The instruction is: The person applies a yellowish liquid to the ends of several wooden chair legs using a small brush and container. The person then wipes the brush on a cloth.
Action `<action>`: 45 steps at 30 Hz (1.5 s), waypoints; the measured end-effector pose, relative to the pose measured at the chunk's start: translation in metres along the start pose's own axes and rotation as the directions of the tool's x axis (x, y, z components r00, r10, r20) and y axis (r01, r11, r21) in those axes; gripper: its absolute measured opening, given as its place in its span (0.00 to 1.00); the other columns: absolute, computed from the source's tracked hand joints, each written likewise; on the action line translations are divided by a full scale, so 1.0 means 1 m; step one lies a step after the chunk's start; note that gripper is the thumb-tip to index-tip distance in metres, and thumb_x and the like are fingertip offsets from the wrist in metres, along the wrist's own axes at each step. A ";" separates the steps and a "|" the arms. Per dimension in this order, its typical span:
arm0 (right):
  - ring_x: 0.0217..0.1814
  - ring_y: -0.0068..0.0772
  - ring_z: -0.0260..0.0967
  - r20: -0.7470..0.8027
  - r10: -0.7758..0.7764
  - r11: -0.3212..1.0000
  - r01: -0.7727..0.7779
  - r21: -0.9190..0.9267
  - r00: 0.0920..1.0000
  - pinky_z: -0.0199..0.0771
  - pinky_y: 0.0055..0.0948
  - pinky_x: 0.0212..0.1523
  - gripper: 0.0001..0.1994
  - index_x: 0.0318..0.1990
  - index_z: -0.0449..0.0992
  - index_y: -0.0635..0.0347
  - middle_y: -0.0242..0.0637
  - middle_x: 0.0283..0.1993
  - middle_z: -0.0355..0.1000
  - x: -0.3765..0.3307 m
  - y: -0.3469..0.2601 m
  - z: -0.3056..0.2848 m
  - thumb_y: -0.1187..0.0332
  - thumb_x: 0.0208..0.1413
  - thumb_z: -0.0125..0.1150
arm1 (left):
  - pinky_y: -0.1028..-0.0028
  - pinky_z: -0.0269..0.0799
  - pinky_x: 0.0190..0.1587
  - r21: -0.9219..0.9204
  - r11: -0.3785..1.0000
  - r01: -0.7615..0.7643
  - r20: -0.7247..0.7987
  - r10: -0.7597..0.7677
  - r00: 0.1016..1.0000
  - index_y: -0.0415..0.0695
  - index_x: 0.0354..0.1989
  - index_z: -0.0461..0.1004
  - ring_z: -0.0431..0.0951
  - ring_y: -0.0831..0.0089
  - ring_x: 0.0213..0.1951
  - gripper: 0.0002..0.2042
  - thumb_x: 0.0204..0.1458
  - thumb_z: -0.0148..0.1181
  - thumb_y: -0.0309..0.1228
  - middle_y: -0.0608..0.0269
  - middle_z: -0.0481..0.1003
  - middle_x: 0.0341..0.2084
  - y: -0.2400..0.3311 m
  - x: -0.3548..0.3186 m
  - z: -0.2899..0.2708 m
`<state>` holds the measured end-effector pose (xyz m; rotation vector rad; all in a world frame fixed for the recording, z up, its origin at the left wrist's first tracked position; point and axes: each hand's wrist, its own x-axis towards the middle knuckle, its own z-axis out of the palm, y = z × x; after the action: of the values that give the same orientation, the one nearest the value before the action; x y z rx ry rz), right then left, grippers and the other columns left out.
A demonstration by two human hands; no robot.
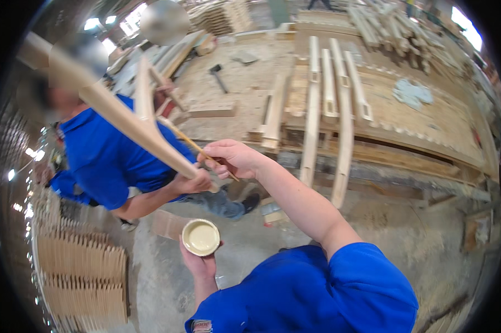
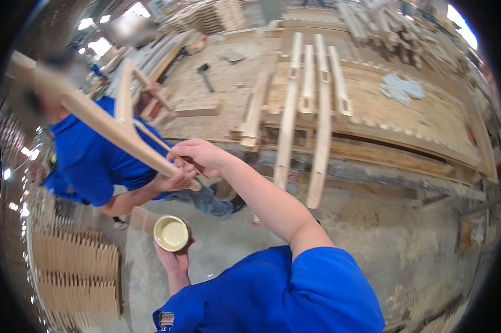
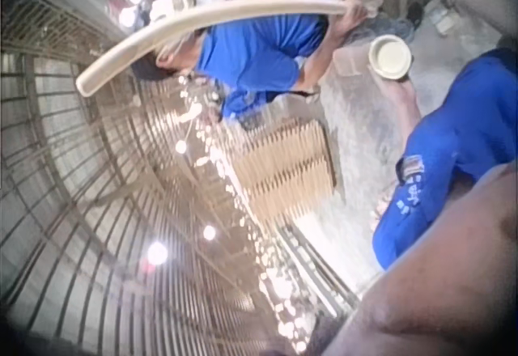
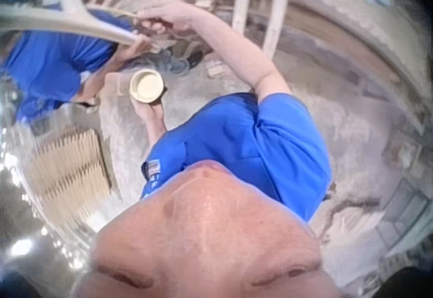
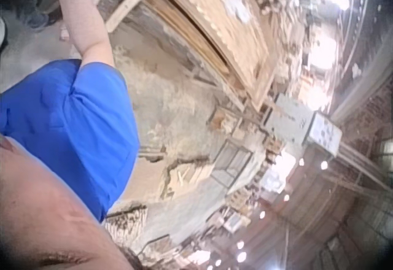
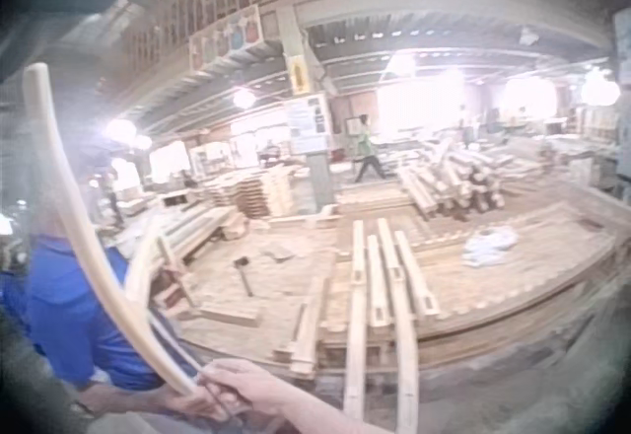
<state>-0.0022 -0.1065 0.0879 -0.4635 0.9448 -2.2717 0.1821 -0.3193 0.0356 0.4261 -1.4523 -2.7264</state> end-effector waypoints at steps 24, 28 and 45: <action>0.30 0.36 0.69 -0.171 -0.404 -0.515 -0.378 -0.769 0.899 0.59 0.35 0.38 0.08 0.27 0.76 0.54 0.33 0.23 0.70 -0.322 -0.192 -0.021 0.62 0.51 0.56 | 0.70 0.75 0.43 0.103 0.989 0.105 0.404 -0.139 0.904 0.41 0.50 0.63 0.75 0.73 0.45 0.17 0.62 0.42 0.41 0.59 0.71 0.45 -0.146 0.017 0.285; 0.29 0.35 0.68 -0.050 -0.368 -0.720 -0.319 -0.616 0.928 0.58 0.35 0.39 0.08 0.26 0.75 0.55 0.34 0.22 0.70 -0.332 -0.208 -0.037 0.63 0.50 0.57 | 0.71 0.73 0.46 0.122 0.992 0.028 0.365 -0.071 0.928 0.40 0.51 0.63 0.74 0.73 0.46 0.17 0.62 0.42 0.40 0.59 0.71 0.45 -0.167 0.019 0.304; 0.24 0.30 0.64 -0.376 -0.288 0.049 -0.379 -0.924 0.881 0.63 0.31 0.26 0.11 0.33 0.76 0.61 0.37 0.23 0.69 -0.363 -0.249 -0.110 0.61 0.55 0.56 | 0.64 0.74 0.46 -0.051 0.989 0.138 0.262 -0.120 0.958 0.41 0.52 0.65 0.75 0.69 0.47 0.20 0.63 0.38 0.44 0.58 0.72 0.47 -0.193 0.025 0.349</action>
<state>0.1057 0.3269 0.1656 -0.3550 2.8270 -1.1484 0.0918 0.0694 0.0564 0.1728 -1.4226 -3.0225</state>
